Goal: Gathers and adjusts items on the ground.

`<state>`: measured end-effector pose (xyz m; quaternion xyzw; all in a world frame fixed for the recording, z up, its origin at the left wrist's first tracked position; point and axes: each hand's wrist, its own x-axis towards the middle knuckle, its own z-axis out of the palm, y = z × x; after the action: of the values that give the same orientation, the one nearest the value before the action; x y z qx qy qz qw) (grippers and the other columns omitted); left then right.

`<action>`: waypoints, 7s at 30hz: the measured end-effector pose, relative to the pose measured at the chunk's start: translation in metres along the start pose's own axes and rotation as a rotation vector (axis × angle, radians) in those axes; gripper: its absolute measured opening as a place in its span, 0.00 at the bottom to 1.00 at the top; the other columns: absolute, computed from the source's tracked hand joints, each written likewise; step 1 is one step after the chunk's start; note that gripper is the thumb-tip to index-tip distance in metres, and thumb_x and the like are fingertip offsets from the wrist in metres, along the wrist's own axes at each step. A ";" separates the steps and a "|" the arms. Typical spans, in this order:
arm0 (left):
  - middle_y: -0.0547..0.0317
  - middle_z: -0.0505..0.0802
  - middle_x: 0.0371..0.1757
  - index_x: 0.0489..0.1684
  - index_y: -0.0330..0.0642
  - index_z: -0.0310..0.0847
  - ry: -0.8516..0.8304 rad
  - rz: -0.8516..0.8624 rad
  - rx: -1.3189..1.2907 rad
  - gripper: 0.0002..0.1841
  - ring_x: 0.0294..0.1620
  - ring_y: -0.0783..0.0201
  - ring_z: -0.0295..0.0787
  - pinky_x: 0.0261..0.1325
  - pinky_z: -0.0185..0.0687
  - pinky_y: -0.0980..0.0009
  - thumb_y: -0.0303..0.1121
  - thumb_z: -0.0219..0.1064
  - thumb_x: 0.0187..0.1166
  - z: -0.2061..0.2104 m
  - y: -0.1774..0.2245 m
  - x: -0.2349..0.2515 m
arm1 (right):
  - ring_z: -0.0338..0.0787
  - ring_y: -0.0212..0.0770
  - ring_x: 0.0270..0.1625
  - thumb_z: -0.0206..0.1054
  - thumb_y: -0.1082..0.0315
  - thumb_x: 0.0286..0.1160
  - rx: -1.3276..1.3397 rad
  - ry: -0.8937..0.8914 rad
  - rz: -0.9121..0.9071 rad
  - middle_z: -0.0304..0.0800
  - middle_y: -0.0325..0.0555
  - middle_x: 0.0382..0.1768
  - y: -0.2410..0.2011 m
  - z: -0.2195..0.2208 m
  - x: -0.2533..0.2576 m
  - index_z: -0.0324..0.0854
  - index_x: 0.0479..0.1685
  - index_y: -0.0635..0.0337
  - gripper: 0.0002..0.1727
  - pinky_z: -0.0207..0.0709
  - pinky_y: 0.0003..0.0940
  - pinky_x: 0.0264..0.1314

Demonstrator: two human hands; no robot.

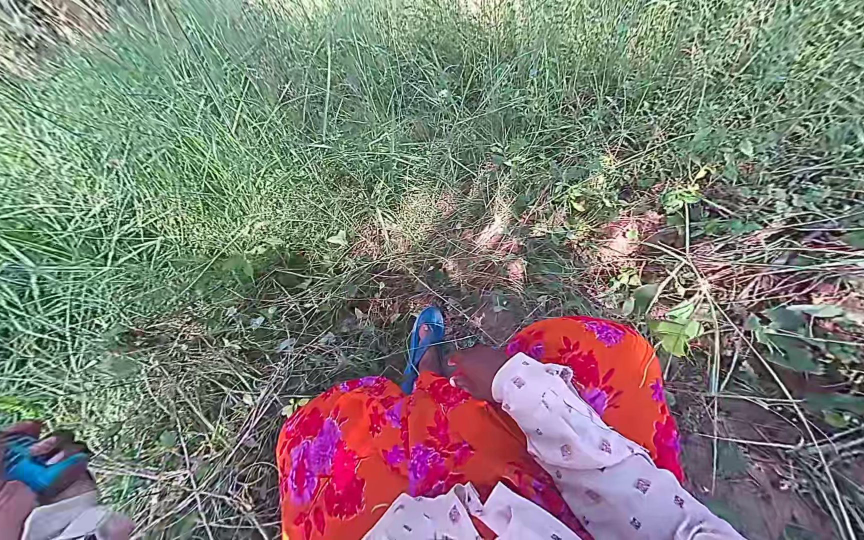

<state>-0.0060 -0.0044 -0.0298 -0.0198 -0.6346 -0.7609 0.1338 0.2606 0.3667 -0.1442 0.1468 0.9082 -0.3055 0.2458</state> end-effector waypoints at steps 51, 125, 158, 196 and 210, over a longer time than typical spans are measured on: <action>0.50 0.87 0.44 0.90 0.42 0.56 -0.875 -0.618 0.330 0.27 0.24 0.68 0.79 0.27 0.76 0.73 0.30 0.55 0.92 0.185 -0.245 -0.100 | 0.76 0.66 0.81 0.59 0.54 0.89 -0.009 -0.032 0.146 0.77 0.68 0.77 0.018 0.021 0.016 0.68 0.84 0.64 0.31 0.65 0.67 0.82; 0.59 0.91 0.42 0.75 0.35 0.71 -0.835 -0.852 -0.032 0.17 0.30 0.73 0.85 0.33 0.80 0.77 0.28 0.48 0.93 0.183 -0.228 -0.211 | 0.88 0.60 0.68 0.64 0.57 0.86 0.683 1.207 0.636 0.87 0.64 0.66 0.161 -0.126 0.002 0.65 0.87 0.59 0.33 0.76 0.58 0.72; 0.55 0.91 0.50 0.76 0.35 0.70 -0.961 -0.775 0.169 0.18 0.37 0.70 0.88 0.42 0.84 0.73 0.30 0.49 0.93 0.197 -0.260 -0.205 | 0.81 0.65 0.76 0.69 0.60 0.80 0.458 0.421 0.232 0.80 0.69 0.74 0.032 -0.058 0.020 0.56 0.91 0.63 0.41 0.71 0.64 0.78; 0.29 0.83 0.74 0.79 0.29 0.73 -1.562 -0.163 0.991 0.32 0.79 0.34 0.76 0.84 0.64 0.41 0.30 0.76 0.75 0.203 -0.267 -0.173 | 0.88 0.46 0.38 0.66 0.69 0.82 0.990 0.648 0.351 0.84 0.58 0.51 0.077 -0.090 0.033 0.61 0.84 0.65 0.32 0.85 0.43 0.45; 0.34 0.87 0.70 0.72 0.34 0.80 -1.556 -0.126 1.359 0.22 0.76 0.38 0.81 0.81 0.69 0.40 0.42 0.55 0.93 0.210 -0.247 -0.178 | 0.89 0.46 0.37 0.69 0.71 0.79 1.092 0.793 0.305 0.85 0.59 0.50 0.080 -0.090 0.043 0.61 0.85 0.65 0.34 0.86 0.40 0.43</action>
<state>0.0802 0.2700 -0.2618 -0.3931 -0.8412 -0.0244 -0.3706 0.2253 0.4898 -0.1433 0.4762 0.6149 -0.6042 -0.1734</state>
